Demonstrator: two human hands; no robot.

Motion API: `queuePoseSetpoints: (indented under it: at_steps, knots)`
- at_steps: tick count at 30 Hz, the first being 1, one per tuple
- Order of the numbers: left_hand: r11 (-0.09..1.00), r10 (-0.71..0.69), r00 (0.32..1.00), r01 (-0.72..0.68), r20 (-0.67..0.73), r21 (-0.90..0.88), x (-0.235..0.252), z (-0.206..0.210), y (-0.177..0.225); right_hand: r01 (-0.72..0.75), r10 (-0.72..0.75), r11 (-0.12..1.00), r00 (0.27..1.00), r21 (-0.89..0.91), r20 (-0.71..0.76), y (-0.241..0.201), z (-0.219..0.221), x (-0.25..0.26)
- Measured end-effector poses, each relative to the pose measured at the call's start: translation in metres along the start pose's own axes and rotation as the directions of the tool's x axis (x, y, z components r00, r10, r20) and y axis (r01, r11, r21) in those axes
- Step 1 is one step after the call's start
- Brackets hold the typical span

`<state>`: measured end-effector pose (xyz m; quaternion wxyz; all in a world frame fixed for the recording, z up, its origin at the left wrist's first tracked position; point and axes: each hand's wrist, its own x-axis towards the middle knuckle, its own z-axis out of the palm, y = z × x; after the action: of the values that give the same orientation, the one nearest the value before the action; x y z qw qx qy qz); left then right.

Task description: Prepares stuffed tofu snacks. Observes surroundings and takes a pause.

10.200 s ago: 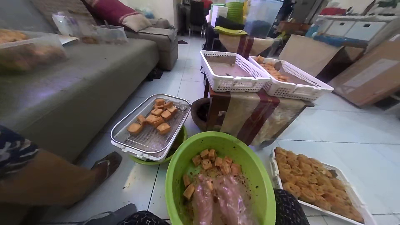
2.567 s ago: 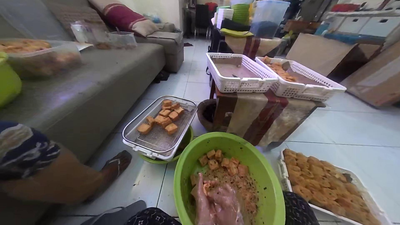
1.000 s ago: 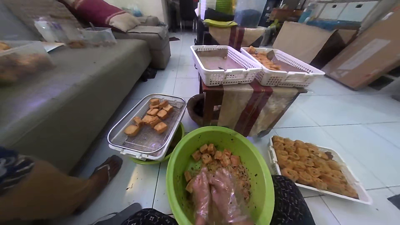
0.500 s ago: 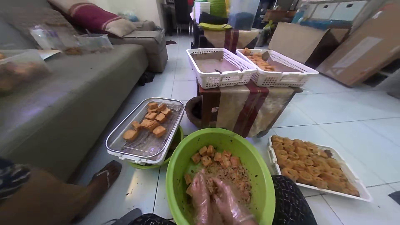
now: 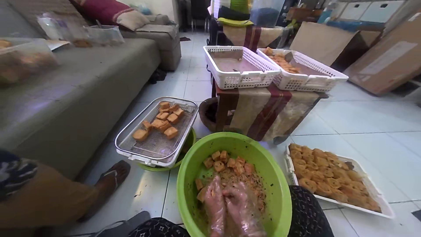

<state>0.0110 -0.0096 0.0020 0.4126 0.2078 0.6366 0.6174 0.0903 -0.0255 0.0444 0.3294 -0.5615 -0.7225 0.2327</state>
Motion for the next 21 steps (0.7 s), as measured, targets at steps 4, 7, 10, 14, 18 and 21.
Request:
queuePoseSetpoints:
  at_steps: [4, 7, 10, 14, 18, 21]
  knots:
    - [0.996, -0.012, 1.000, 0.012, -0.001, 0.086, -0.002, 0.002, 0.001, 0.010, -0.006, 0.999, 0.997, -0.052, 0.070, 0.005, 0.000, 0.007]
    - [0.997, 0.082, 0.996, -0.081, -0.040, 0.014, -0.002, 0.003, 0.006, -0.049, 0.046, 0.984, 0.999, 0.174, 0.022, 0.007, 0.000, 0.000]
    - [0.960, 0.192, 0.981, -0.180, 0.040, -0.213, -0.004, -0.005, 0.002, -0.298, 0.234, 0.866, 0.951, 0.401, 0.201, -0.002, -0.010, -0.008]
    - [0.898, 0.269, 0.921, -0.135, 0.281, -0.418, -0.002, -0.010, 0.001, -0.222, 0.133, 0.816, 0.971, 0.533, 0.201, 0.007, -0.009, 0.004]
    - [0.914, 0.273, 0.844, -0.077, 0.462, -0.398, 0.004, -0.011, 0.007, 0.049, -0.056, 0.923, 0.998, 0.382, 0.006, 0.017, -0.012, 0.011]
    - [0.871, 0.141, 0.854, 0.133, 0.500, -0.473, 0.002, -0.011, 0.013, 0.281, -0.260, 0.935, 0.958, 0.217, -0.122, 0.033, -0.010, 0.016]
